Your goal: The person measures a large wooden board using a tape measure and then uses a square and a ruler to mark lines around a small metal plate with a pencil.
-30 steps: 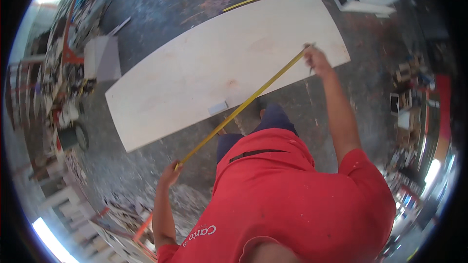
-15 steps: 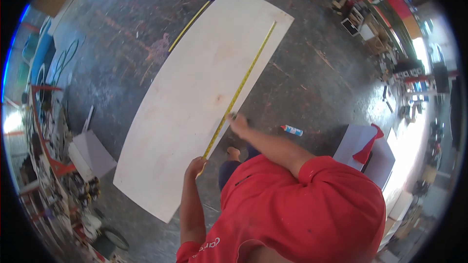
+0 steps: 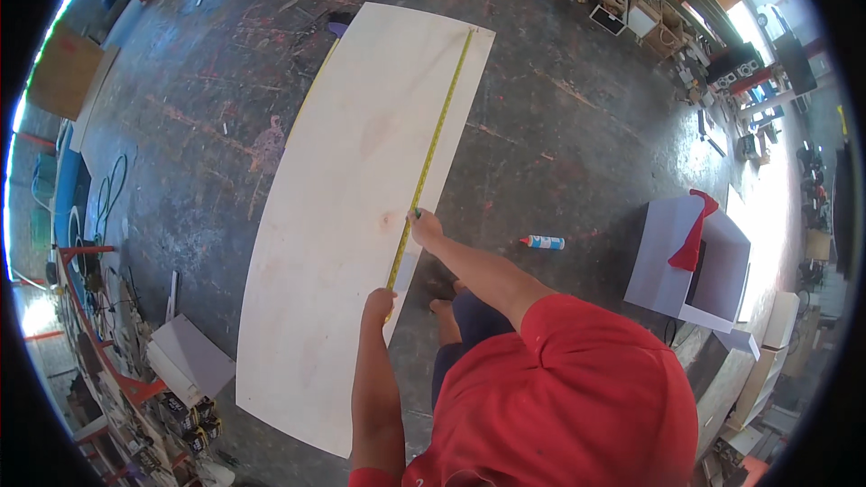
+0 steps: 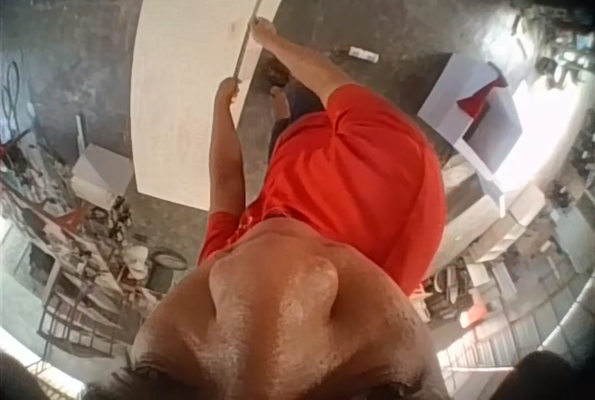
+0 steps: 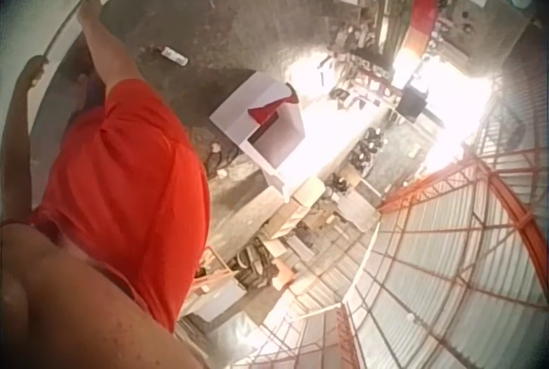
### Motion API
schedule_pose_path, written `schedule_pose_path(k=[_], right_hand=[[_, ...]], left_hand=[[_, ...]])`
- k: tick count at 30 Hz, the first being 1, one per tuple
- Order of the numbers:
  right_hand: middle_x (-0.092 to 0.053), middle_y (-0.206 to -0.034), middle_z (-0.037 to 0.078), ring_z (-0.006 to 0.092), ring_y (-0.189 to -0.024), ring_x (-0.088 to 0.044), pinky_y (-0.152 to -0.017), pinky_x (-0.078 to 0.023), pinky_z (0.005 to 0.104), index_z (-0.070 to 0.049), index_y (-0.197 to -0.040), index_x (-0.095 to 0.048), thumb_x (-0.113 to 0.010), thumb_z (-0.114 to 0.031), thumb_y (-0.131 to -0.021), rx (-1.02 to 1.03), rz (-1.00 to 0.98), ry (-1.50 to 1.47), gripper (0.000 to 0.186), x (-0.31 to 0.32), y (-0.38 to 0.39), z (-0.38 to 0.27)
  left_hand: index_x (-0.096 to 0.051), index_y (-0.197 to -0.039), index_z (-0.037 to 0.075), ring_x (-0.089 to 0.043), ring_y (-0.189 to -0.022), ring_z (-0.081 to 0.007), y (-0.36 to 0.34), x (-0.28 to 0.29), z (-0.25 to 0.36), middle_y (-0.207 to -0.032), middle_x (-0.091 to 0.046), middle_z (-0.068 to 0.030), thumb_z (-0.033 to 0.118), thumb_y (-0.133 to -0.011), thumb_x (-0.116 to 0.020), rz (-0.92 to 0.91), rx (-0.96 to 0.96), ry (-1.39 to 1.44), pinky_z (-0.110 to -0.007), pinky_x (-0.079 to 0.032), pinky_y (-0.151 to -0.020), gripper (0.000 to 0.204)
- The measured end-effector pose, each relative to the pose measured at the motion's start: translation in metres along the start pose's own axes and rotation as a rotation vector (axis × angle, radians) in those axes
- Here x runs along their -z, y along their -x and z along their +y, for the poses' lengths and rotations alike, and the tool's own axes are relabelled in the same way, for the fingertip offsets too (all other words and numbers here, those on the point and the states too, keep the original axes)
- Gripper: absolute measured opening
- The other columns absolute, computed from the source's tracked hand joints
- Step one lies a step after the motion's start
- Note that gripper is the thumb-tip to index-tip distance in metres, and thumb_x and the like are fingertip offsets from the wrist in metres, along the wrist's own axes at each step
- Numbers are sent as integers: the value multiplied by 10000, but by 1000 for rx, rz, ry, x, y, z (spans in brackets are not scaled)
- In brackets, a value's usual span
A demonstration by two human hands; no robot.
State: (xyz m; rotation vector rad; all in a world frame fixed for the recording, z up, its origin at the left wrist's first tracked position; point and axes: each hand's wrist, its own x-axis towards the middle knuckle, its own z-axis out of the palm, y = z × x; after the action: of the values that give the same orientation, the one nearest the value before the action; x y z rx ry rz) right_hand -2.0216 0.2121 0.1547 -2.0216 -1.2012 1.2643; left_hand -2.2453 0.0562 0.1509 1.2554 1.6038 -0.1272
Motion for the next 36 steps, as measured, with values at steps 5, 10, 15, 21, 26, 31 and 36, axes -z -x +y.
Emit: schedule_pose_path(k=[5, 10, 15, 21, 26, 31, 36], right_hand=[[-766, -985, 202, 409, -983, -738, -871, -565, 526, -106, -1056, -765, -538, -452, -1085, -100, 49, 25, 415, 26, -46, 26], [-770, -995, 205, 414, -994, -742, -890, -566, 532, -118, -1068, -777, -537, -443, -1087, -114, -19, 46, 405, 22, -46, 19], [-773, -988, 181, 384, -881, -764, -732, -648, 528, -122, -1091, -773, -530, -448, -1091, -156, 28, 8, 407, 25, -49, 37], [-785, -1033, 184, 399, -1011, -745, -875, -572, 512, -83, -1082, -749, -545, -397, -1092, -214, -2, -102, 375, 29, -29, 2], [-779, -1014, 182, 394, -998, -742, -863, -566, 511, -85, -1060, -747, -548, -385, -1091, -163, 31, -88, 362, 33, -31, 2], [-775, -997, 183, 395, -990, -740, -859, -564, 507, -86, -1049, -747, -556, -370, -1089, -105, 62, -57, 344, 28, -29, -5], [-777, -990, 177, 394, -986, -741, -863, -562, 506, -94, -1062, -752, -560, -378, -1091, -185, 8, -145, 344, 25, -26, -2]], left_hand=[[-800, -1060, 57, -725, -1050, -426, 55, -5, 1, -1100, -754, -260, 171, -983, -570, 90, 152, 66, -505, -566, -953, 268], [-799, -1043, 70, -726, -997, -407, 113, -16, -34, -1026, -756, -240, 237, -997, -549, 143, 152, -23, -502, -552, -875, 304], [-788, -1036, 75, -718, -931, -384, 148, -22, -28, -969, -752, -204, 273, -1019, -507, 152, 301, 145, -490, -543, -825, 344], [-767, -1034, 75, -711, -900, -377, 156, -26, -34, -957, -752, -202, 285, -1028, -495, 255, 278, 143, -485, -541, -815, 343], [-765, -1017, 75, -716, -914, -394, 152, -19, -32, -965, -750, -208, 278, -1023, -502, 262, 275, 137, -502, -538, -820, 332], [-762, -1011, 69, -712, -924, -407, 151, -15, -37, -966, -749, -216, 267, -1021, -513, 254, 282, 152, -503, -537, -828, 318], [-760, -1010, 63, -709, -945, -417, 154, -17, -44, -977, -748, -225, 268, -1021, -514, 251, 266, 173, -503, -535, -838, 320]])
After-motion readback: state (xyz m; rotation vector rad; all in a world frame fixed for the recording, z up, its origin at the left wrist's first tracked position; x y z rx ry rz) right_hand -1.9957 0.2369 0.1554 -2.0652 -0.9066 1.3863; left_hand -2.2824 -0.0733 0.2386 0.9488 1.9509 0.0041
